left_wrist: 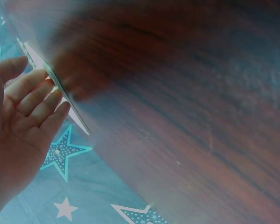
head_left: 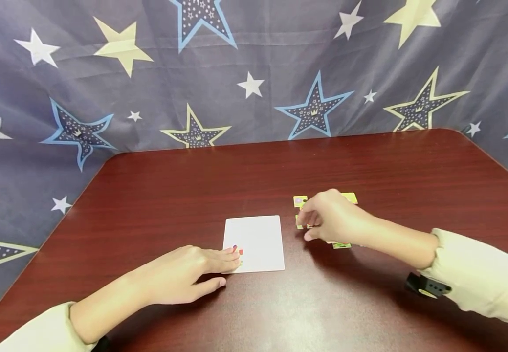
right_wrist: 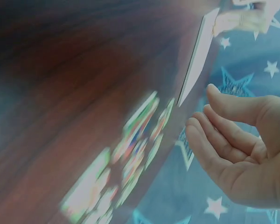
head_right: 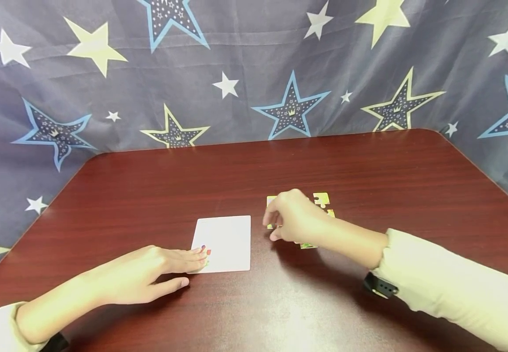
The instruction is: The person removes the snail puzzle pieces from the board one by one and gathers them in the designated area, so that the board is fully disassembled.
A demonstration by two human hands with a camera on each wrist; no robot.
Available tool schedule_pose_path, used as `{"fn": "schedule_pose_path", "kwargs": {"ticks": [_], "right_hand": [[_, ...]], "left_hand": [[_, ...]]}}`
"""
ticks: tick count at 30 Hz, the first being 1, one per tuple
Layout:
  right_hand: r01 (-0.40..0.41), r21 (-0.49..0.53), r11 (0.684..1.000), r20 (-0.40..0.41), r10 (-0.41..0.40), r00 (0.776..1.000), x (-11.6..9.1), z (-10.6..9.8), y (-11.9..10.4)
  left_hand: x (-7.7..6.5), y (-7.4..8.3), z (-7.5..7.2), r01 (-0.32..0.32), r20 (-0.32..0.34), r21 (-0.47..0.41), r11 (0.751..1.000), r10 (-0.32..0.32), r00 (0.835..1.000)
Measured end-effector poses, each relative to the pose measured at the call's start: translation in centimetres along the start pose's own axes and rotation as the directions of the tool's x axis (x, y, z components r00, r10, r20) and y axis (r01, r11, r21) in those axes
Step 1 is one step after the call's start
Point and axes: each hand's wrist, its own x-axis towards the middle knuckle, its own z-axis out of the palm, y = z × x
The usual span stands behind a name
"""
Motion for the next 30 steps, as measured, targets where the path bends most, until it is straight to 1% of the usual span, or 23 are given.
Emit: {"fn": "schedule_pose_path", "kwargs": {"ticks": [2, 5, 7, 11, 15, 19, 25, 30], "right_hand": [[0.014, 0.018, 1.000, 0.030, -0.015, 0.999, 0.8, 0.8, -0.9], [0.070, 0.031, 0.997, 0.067, -0.072, 0.995, 1.7, 2.0, -2.1], [0.104, 0.029, 0.994, 0.088, -0.106, 0.990, 2.2, 2.7, -2.9], [0.144, 0.006, 0.990, 0.112, -0.144, 0.983, 2.9, 4.1, -4.2], [0.151, -0.010, 0.988, 0.137, -0.148, 0.979, 3.3, 5.1, -5.3], [0.128, -0.008, 0.992, 0.164, -0.125, 0.978, 3.3, 5.7, -6.0], [0.126, -0.009, 0.992, 0.139, -0.124, 0.982, 3.3, 6.1, -6.2], [0.125, -0.003, 0.992, 0.131, -0.123, 0.984, 3.3, 6.1, -6.1]], "left_hand": [[0.0, 0.0, 0.1, -0.001, -0.005, 0.005, 1.000, 0.001, 1.000], [0.0, 0.0, 0.3, 0.000, -0.008, 0.005, 1.000, 0.000, 1.000], [0.0, 0.0, 0.3, -0.002, -0.011, 0.006, 1.000, 0.002, 1.000], [0.0, -0.1, 0.3, -0.011, -0.020, 0.014, 1.000, 0.012, 1.000], [-0.1, -0.1, 0.3, -0.016, -0.029, 0.018, 1.000, 0.016, 0.999], [-0.1, -0.1, 0.3, -0.006, -0.032, 0.000, 1.000, 0.006, 0.999], [-0.1, 0.0, 0.1, 0.042, -0.015, -0.067, 0.997, -0.043, 0.999], [0.0, -0.2, -0.4, 0.051, -0.013, -0.088, 0.995, -0.052, 0.999]]}}
